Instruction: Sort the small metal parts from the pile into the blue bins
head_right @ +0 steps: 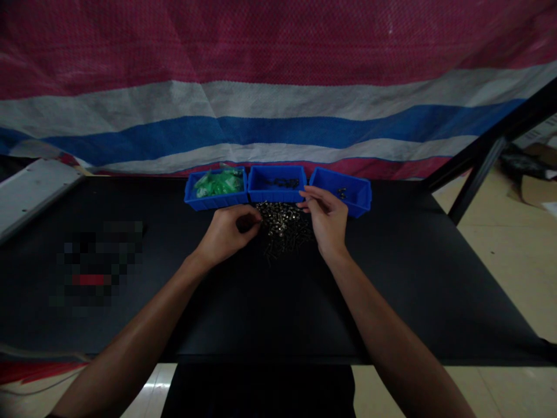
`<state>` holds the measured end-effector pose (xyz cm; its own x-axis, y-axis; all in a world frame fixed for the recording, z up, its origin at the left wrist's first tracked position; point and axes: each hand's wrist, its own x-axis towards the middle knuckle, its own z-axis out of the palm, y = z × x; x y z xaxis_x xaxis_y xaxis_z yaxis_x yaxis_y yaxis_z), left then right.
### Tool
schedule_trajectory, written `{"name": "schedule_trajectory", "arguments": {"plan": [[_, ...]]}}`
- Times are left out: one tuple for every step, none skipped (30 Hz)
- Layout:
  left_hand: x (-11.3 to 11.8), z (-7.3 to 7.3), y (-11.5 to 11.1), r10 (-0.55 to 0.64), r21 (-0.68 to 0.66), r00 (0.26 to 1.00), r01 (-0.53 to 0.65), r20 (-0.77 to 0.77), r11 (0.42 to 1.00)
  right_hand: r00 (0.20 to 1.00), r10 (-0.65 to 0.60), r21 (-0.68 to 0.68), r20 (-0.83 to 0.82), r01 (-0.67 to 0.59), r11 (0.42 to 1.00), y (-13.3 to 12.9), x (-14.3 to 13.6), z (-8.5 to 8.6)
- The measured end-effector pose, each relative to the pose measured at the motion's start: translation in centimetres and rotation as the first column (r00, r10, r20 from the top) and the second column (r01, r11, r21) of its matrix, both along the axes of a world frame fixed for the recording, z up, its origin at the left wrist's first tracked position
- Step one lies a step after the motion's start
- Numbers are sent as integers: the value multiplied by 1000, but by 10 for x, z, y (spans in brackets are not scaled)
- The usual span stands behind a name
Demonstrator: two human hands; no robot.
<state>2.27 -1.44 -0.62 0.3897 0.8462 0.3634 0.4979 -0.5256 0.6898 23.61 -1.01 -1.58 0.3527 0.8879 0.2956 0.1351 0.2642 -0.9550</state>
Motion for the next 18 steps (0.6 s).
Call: {"name": "schedule_trajectory", "arguments": {"plan": [[1, 1, 0, 8, 11, 999, -9, 42, 1000, 1000, 27, -1, -1, -27, 1000, 0, -1, 0], [1, 2, 0, 13, 19, 996, -15, 86, 1000, 998, 60, -3, 3, -60, 998, -1, -1, 0], [2, 3, 0, 15, 24, 992, -18, 127, 1000, 995, 97, -9, 15, -97, 995, -1, -2, 0], [2, 3, 0, 15, 28, 987, -19, 161, 999, 990, 136, -16, 36, -136, 991, -1, -2, 0], [3, 3, 0, 13, 31, 982, -19, 189, 999, 982, 176, -22, 68, -175, 984, -2, -3, 0], [4, 3, 0, 10, 34, 978, -18, 209, 999, 970, 218, -30, 103, -216, 976, -3, -3, 0], [4, 3, -1, 7, 37, 974, -16, 225, 999, 956, 259, -41, 136, -255, 966, -4, -4, 0], [5, 4, -1, 4, 40, 971, -14, 238, 999, 940, 299, -54, 161, -294, 954, -5, -5, 0], [5, 4, -1, -2, 43, 969, -9, 247, 999, 924, 339, -68, 177, -332, 941, -6, -6, 1], [5, 4, -2, -9, 46, 967, -3, 256, 999, 908, 379, -85, 181, -370, 925, -7, -7, 1], [6, 4, -2, -15, 49, 965, 2, 263, 999, 892, 417, -103, 176, -405, 909, -8, -7, 2], [6, 4, -2, -22, 52, 963, 8, 268, 999, 878, 449, -117, 167, -435, 893, -9, -8, 3], [6, 4, -2, -27, 53, 962, 13, 271, 998, 866, 475, -128, 158, -459, 879, -10, -9, 4], [6, 4, -2, -32, 53, 962, 18, 271, 998, 855, 496, -136, 148, -480, 867, -11, -9, 5], [6, 4, -3, -35, 53, 963, 22, 268, 998, 848, 511, -142, 139, -494, 858, -11, -9, 5], [6, 4, -3, -37, 52, 964, 24, 264, 998, 845, 519, -146, 129, -502, 853, -12, -9, 5], [6, 3, -3, -38, 51, 965, 26, 258, 998, 843, 525, -150, 119, -507, 849, -12, -10, 5], [6, 3, -3, -39, 51, 967, 27, 253, 998, 842, 529, -155, 107, -512, 845, -12, -10, 5]]}}
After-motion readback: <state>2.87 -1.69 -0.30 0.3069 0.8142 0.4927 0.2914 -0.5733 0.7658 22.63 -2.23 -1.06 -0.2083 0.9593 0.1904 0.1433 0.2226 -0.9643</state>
